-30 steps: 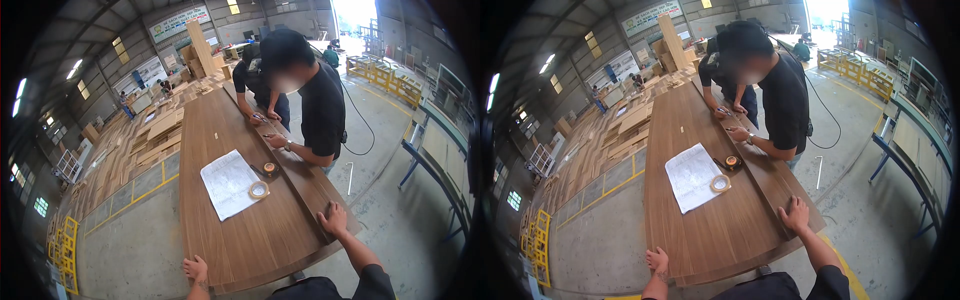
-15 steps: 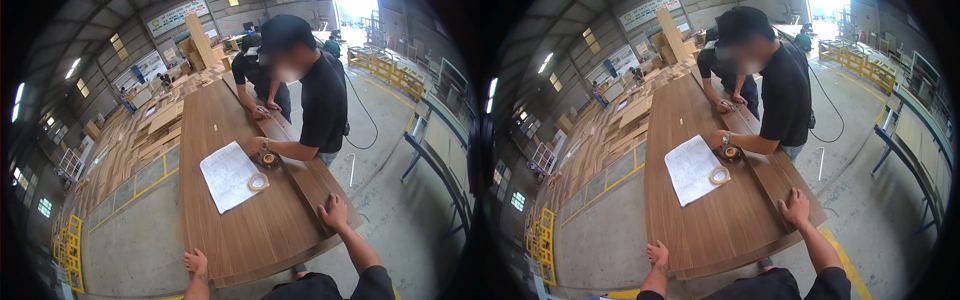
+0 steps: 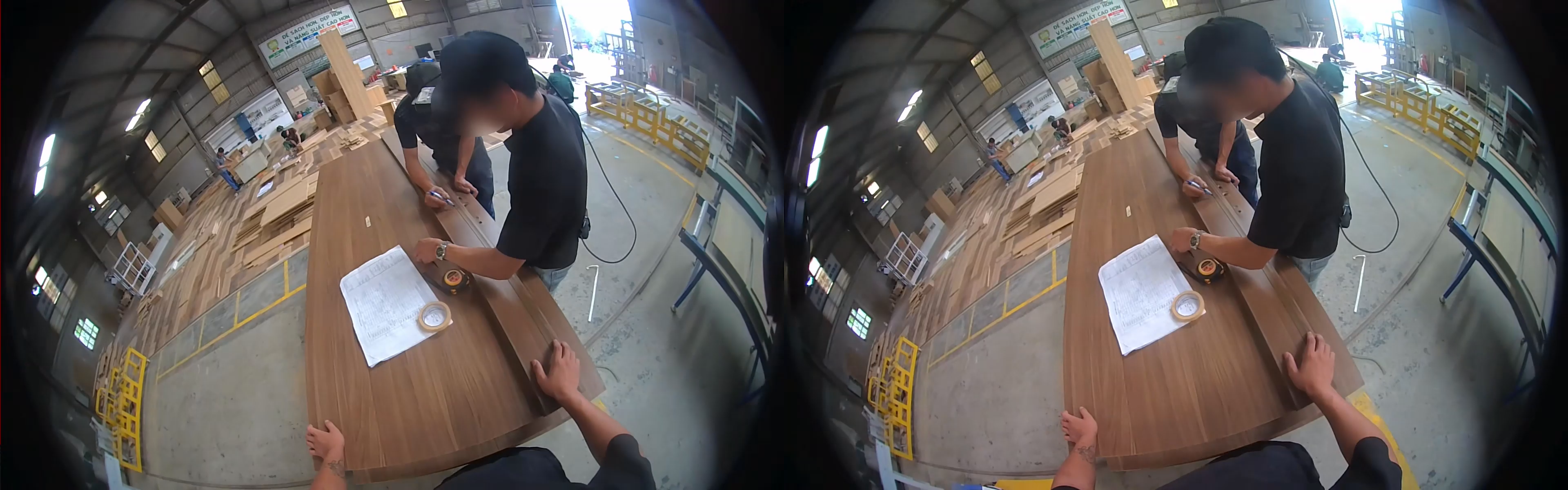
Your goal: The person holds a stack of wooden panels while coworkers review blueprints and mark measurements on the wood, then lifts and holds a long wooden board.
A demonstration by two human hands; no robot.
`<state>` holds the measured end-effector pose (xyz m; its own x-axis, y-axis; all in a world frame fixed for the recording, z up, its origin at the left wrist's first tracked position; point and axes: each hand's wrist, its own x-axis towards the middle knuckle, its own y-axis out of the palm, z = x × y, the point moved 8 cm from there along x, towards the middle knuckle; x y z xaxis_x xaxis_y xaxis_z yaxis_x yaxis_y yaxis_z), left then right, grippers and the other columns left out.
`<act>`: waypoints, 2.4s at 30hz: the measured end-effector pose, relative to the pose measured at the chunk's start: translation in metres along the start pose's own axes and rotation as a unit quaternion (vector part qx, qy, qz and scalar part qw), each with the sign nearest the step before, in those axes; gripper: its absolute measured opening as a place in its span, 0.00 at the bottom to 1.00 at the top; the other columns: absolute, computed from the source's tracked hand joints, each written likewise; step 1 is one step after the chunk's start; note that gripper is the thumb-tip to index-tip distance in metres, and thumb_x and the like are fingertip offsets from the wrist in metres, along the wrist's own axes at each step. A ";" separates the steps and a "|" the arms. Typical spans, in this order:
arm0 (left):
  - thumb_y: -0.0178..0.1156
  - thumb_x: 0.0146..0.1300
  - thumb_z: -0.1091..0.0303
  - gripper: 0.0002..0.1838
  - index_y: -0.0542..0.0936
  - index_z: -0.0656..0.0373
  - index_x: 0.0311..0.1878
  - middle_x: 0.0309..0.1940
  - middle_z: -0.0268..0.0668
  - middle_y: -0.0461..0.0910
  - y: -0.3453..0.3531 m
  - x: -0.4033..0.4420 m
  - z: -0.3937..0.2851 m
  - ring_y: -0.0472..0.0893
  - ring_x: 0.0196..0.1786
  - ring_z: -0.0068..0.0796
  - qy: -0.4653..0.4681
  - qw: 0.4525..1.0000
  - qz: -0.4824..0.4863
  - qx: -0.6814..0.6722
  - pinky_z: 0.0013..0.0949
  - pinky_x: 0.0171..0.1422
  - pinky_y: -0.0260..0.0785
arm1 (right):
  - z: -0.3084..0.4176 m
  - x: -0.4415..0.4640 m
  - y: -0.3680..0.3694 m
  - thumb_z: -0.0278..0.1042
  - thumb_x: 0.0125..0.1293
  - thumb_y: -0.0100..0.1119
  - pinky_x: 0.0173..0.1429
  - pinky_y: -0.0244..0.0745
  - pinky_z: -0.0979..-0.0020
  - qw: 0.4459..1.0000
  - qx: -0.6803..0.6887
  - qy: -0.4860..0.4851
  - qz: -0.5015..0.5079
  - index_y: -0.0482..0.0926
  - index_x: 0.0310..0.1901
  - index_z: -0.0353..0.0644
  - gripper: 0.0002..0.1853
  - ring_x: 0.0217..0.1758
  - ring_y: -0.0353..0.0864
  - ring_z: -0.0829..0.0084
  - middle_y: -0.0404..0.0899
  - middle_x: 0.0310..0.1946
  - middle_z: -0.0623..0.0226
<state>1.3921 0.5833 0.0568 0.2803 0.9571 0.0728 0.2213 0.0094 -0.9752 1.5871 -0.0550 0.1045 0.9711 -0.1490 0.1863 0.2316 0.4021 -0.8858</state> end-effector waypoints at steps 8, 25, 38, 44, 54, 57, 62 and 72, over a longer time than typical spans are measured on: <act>0.59 0.67 0.46 0.33 0.65 0.56 0.68 0.66 0.47 0.69 -0.001 0.002 0.003 0.67 0.70 0.49 0.000 1.000 -0.005 -0.004 0.57 0.71 0.56 | 0.001 0.003 0.001 0.55 0.61 0.64 0.67 0.65 0.52 1.000 0.006 0.006 0.019 0.65 0.68 0.34 0.41 0.66 0.69 0.47 0.68 0.65 0.44; 0.59 0.67 0.48 0.32 0.66 0.56 0.67 0.65 0.49 0.70 0.005 0.002 0.008 0.68 0.69 0.50 0.008 1.000 -0.015 -0.009 0.59 0.71 0.57 | 0.001 0.000 -0.001 0.54 0.60 0.65 0.66 0.65 0.51 1.000 0.007 0.001 0.009 0.65 0.67 0.34 0.41 0.66 0.69 0.46 0.69 0.63 0.43; 0.59 0.68 0.48 0.33 0.65 0.56 0.68 0.66 0.49 0.69 -0.015 -0.010 -0.006 0.67 0.70 0.51 0.004 1.000 -0.006 -0.016 0.59 0.72 0.55 | 0.002 0.003 0.002 0.56 0.60 0.66 0.69 0.63 0.51 1.000 0.007 0.007 0.024 0.65 0.67 0.34 0.42 0.68 0.67 0.47 0.68 0.65 0.45; 0.59 0.68 0.48 0.33 0.64 0.56 0.69 0.68 0.50 0.68 -0.018 -0.011 -0.007 0.66 0.71 0.51 -0.001 1.000 0.014 -0.024 0.57 0.73 0.55 | 0.001 0.004 0.003 0.60 0.58 0.67 0.68 0.64 0.52 1.000 0.007 0.004 0.027 0.65 0.67 0.34 0.45 0.67 0.68 0.48 0.68 0.65 0.46; 0.59 0.68 0.48 0.32 0.65 0.57 0.67 0.65 0.50 0.69 0.004 0.004 0.007 0.68 0.68 0.51 -0.003 1.000 -0.013 -0.012 0.55 0.71 0.56 | 0.008 0.002 -0.001 0.79 0.45 0.68 0.70 0.63 0.52 0.999 -0.014 0.003 0.042 0.63 0.69 0.33 0.61 0.69 0.67 0.49 0.68 0.66 0.47; 0.59 0.68 0.48 0.33 0.65 0.58 0.68 0.65 0.50 0.69 0.004 0.006 0.006 0.67 0.69 0.50 0.010 0.999 0.004 -0.032 0.55 0.71 0.56 | 0.008 0.002 0.001 0.80 0.44 0.68 0.71 0.63 0.52 0.999 -0.022 0.000 0.038 0.63 0.69 0.34 0.62 0.70 0.67 0.49 0.67 0.66 0.48; 0.58 0.68 0.47 0.35 0.63 0.56 0.71 0.68 0.50 0.67 0.005 0.006 0.003 0.66 0.71 0.51 0.013 0.999 0.025 -0.038 0.58 0.72 0.55 | 0.010 0.001 0.001 0.81 0.42 0.69 0.69 0.66 0.52 0.999 -0.036 0.005 0.029 0.64 0.70 0.36 0.63 0.70 0.68 0.50 0.68 0.66 0.50; 0.59 0.67 0.47 0.35 0.64 0.58 0.69 0.68 0.50 0.67 0.011 0.007 0.001 0.64 0.71 0.50 0.010 0.997 0.033 -0.068 0.56 0.72 0.53 | 0.013 0.002 0.006 0.81 0.41 0.69 0.70 0.66 0.52 0.997 -0.071 -0.013 0.037 0.62 0.71 0.36 0.65 0.69 0.69 0.48 0.68 0.66 0.48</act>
<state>1.3960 0.5904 0.0461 0.3163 0.9485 0.0154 0.3261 -0.0934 -0.9407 1.5909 -0.0414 0.1053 0.9867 -0.1003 0.1280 0.1514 0.2796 -0.9481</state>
